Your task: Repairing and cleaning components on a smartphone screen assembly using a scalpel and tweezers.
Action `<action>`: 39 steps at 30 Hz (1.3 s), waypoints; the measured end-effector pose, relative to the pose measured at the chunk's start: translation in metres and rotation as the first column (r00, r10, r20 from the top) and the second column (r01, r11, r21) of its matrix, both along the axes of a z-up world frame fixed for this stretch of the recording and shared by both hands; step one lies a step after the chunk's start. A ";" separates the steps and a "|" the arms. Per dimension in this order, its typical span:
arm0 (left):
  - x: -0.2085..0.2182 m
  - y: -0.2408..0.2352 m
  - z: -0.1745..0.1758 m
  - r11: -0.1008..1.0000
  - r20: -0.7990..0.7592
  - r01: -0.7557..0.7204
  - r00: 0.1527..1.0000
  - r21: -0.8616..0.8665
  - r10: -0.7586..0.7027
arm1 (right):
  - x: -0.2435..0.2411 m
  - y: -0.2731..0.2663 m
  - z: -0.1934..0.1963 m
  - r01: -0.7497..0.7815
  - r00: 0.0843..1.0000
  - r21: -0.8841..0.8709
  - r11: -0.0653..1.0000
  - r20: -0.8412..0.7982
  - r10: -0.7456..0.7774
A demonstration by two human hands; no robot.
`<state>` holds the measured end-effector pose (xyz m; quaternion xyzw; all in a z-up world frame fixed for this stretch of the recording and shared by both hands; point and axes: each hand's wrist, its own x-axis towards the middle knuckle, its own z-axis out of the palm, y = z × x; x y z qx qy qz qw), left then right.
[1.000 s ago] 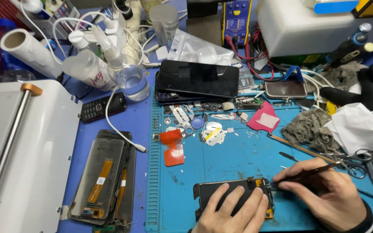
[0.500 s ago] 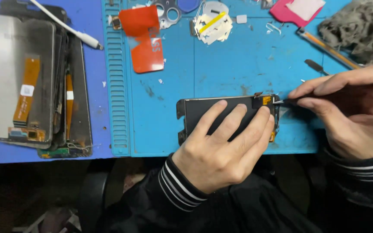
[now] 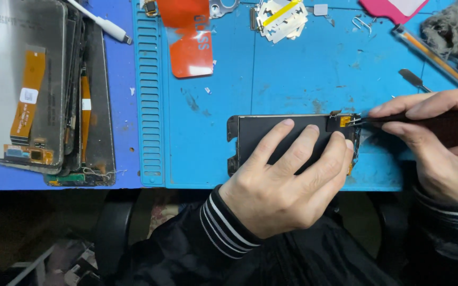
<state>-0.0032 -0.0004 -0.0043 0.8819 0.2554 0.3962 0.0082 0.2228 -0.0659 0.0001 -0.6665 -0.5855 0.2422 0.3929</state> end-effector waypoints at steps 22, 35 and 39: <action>0.000 0.000 -0.002 0.999 0.016 0.004 1.000 -0.034 -0.004 | 0.006 0.000 -0.004 0.129 0.985 -0.214 0.968 0.138 -0.100; -0.001 0.000 0.001 0.998 0.020 0.030 0.999 -0.053 -0.029 | 0.005 -0.005 0.005 0.040 0.991 -0.128 0.991 0.134 -0.023; -0.002 0.000 0.001 0.999 0.029 0.025 0.999 -0.046 -0.023 | 0.015 -0.009 -0.004 0.023 0.992 -0.065 0.998 0.128 -0.014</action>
